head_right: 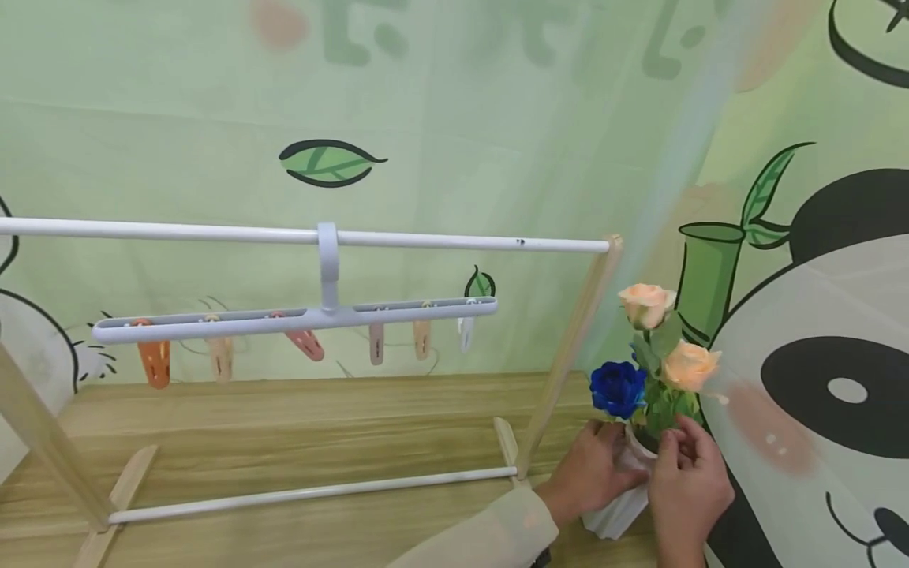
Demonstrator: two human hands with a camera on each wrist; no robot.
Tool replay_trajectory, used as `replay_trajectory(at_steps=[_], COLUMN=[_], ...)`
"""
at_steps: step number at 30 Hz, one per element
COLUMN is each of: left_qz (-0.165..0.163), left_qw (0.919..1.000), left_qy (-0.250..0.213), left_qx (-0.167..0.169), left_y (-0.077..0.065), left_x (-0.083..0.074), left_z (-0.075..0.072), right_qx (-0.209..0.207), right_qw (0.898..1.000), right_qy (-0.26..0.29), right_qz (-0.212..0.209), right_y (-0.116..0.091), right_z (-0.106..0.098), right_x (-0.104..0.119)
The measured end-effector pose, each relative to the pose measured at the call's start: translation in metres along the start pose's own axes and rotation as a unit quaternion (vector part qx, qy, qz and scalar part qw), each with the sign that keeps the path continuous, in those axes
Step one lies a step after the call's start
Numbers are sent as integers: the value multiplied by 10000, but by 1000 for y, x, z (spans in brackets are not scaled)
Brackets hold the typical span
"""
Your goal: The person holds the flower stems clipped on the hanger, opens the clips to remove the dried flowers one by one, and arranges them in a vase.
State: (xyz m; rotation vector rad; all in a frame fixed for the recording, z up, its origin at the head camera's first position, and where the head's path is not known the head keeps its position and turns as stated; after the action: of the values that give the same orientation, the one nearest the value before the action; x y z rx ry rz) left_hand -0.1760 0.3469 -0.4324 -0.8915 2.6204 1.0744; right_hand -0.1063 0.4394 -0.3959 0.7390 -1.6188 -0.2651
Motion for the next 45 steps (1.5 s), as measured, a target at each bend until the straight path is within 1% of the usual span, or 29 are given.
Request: replay_trajectory(at_steps=[4, 7, 10, 12, 15, 18, 21, 26, 28, 32, 34, 35, 37, 39, 41, 42, 45], left_qz=[24, 85, 198, 193, 89, -97, -206, -292, -261, -9, 3, -49, -355, -715, -972, -1027, -853], left_qw=[10000, 9999, 9994, 9991, 9993, 9995, 9990, 9982, 9981, 9974, 9968, 9962, 9940, 9899, 9855, 9844, 9842], left_qy=[23, 51, 273, 362, 373, 230, 179, 100, 148, 410, 418, 432, 292, 122, 64, 68, 390], left_qx=[43, 14, -71, -61, 53, 215, 354, 514, 538, 584, 677, 758, 989, 1218, 1387, 1428, 1501], left_y=[0, 1, 1, 2, 3, 6, 8, 8, 6, 1, -1, -1, -1, -2, -3, -4, -10], left_x=[0, 0, 0, -1, -3, -4, -4, -4, -4, -1, 2, 3, 6, 9, 12, 14, 19], left_z=[-1, 0, 0, -1, -2, -3, -4, -6, -6, -10, -12, -14, -18, -23, -28, -31, -39], right_qx=[3, -28, -124, -209, -328, -366, -398, -286, -217, -158, -150, -149, -142, -125, -112, -100, -67], right_qw=[9999, 9999, 9990, 9980, 9971, 9969, 9961, 9951, 9948, 9944, 9942, 9944, 9949, 9956, 9965, 9967, 9977], right_qy=[-86, -26, 230, 361, 431, 491, 593, 610, 585, 554, 558, 566, 566, 528, 518, 500, 412], right_qz=[-58, 116, 360, 472, 531, 502, 527, 730, 809, 886, 905, 877, 822, 766, 651, 624, 535], right_y=[1, 1, 1, 2, 3, 5, 6, 4, 2, -2, -5, -6, -9, -11, -14, -15, -19], right_z=[0, 0, -1, -2, -3, -4, -5, -7, -8, -9, -8, -8, -7, -4, -1, 0, 4], right_x=[0, 1, 0, -1, -3, -2, 0, 0, -1, 0, 1, 1, 4, 6, 9, 11, 14])
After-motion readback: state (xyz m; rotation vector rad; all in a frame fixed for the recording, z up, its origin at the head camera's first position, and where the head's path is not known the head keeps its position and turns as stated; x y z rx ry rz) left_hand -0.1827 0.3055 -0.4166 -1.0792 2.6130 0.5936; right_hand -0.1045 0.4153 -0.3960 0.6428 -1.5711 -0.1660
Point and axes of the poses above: each hand's wrist, its own y-axis towards the middle knuckle, its own z-axis out of the palm, x = y × z, the point moved 1 cm from there along y, towards the middle knuckle, and after that the axes turned 5 degrees about y, right-handed, at the moved point
